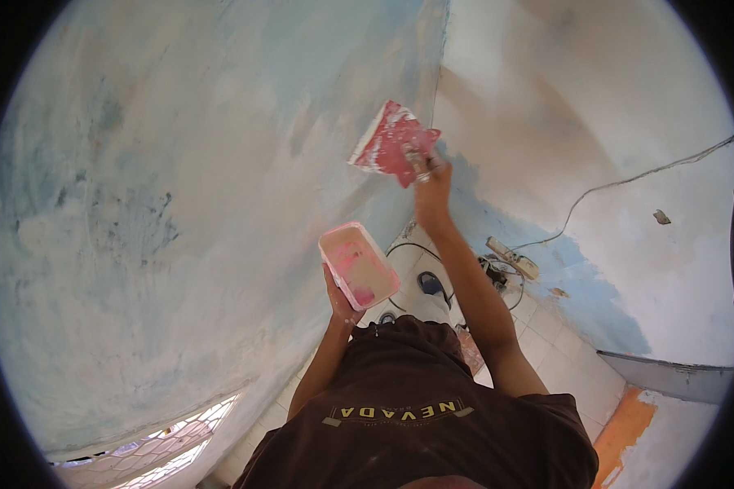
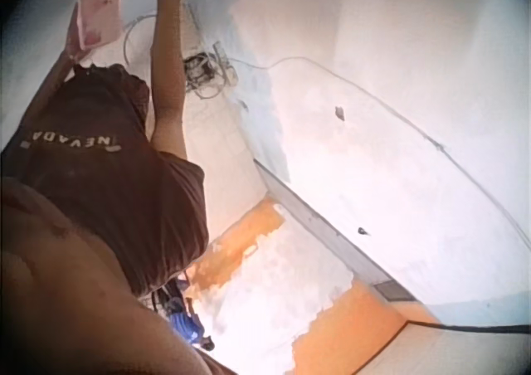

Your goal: The person applies plaster to the wall and ceiling around a window frame using a putty knife, frequently loading the knife with material from a plastic container.

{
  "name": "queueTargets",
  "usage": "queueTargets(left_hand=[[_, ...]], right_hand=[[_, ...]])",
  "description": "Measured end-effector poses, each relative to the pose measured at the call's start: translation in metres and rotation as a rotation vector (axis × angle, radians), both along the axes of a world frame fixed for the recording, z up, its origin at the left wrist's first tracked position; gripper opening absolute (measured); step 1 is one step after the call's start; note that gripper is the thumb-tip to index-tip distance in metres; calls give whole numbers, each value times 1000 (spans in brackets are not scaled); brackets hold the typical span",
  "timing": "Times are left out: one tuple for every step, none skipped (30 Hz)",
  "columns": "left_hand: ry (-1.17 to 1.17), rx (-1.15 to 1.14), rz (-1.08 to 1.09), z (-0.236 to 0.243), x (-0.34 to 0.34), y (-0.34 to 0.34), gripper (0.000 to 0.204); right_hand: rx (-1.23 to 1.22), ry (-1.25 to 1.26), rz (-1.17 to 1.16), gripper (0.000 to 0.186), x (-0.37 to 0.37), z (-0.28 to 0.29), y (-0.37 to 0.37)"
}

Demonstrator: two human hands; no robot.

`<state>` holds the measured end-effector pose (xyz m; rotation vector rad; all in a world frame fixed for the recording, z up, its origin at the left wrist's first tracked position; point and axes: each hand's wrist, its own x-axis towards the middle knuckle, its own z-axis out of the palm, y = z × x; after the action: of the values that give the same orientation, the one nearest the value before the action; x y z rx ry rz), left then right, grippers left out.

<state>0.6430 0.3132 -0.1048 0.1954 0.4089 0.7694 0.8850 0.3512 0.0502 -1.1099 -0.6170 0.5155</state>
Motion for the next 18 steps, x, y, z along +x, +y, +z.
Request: queueTargets(left_hand=[[7,-23,-12,1,-4,-1,74],[14,-46,-23,3,-8,-2,74],[12,-42,-19,2,-11,-5,74],[11,-38,-14,0,-13,-7,74],[9,-34,-8,-1,-14,-10,75],[8,-40,-7,-2,-17,-10,74],[7,-46,-6,-2,-19,-11,74],[7,-53,-5,-3,-22,-13,74],[2,-49,1,-3,-26,-13,74],[-3,-45,7,-4,-29,-14,73],[-7,-42,13,-4,-32,-14,73],[-12,-36,19,-3,-34,-15,73],[-18,-28,24,-2,-35,-14,73],[-24,-19,28,0,-36,-13,73],[-26,-10,27,3,-34,-12,73],[-27,0,31,7,-34,-11,73],[-28,10,34,10,-33,-10,73],[-28,19,49,10,-34,-8,73]], right_hand=[[5,45,-8,16,6,-3,-5],[11,90,-16,15,10,-7,-9],[17,134,-20,15,11,-7,-13],[8,149,-32,14,10,-8,-15],[-1,164,-44,14,9,-9,-17],[-5,179,-57,13,9,-9,-17],[-15,201,-15,16,11,-8,-18],[-25,224,28,20,15,-7,-21],[-36,222,47,22,17,-6,-20],[-49,222,67,24,19,-5,-19],[-67,198,64,25,21,-4,-15],[-85,140,64,25,27,-6,-11],[-100,82,61,25,34,-7,-7],[-112,-9,62,26,44,-10,0],[-126,-101,58,26,55,-10,8],[-219,-134,66,26,65,0,18],[-312,-167,73,26,77,13,29],[-405,-199,85,26,84,27,40]])
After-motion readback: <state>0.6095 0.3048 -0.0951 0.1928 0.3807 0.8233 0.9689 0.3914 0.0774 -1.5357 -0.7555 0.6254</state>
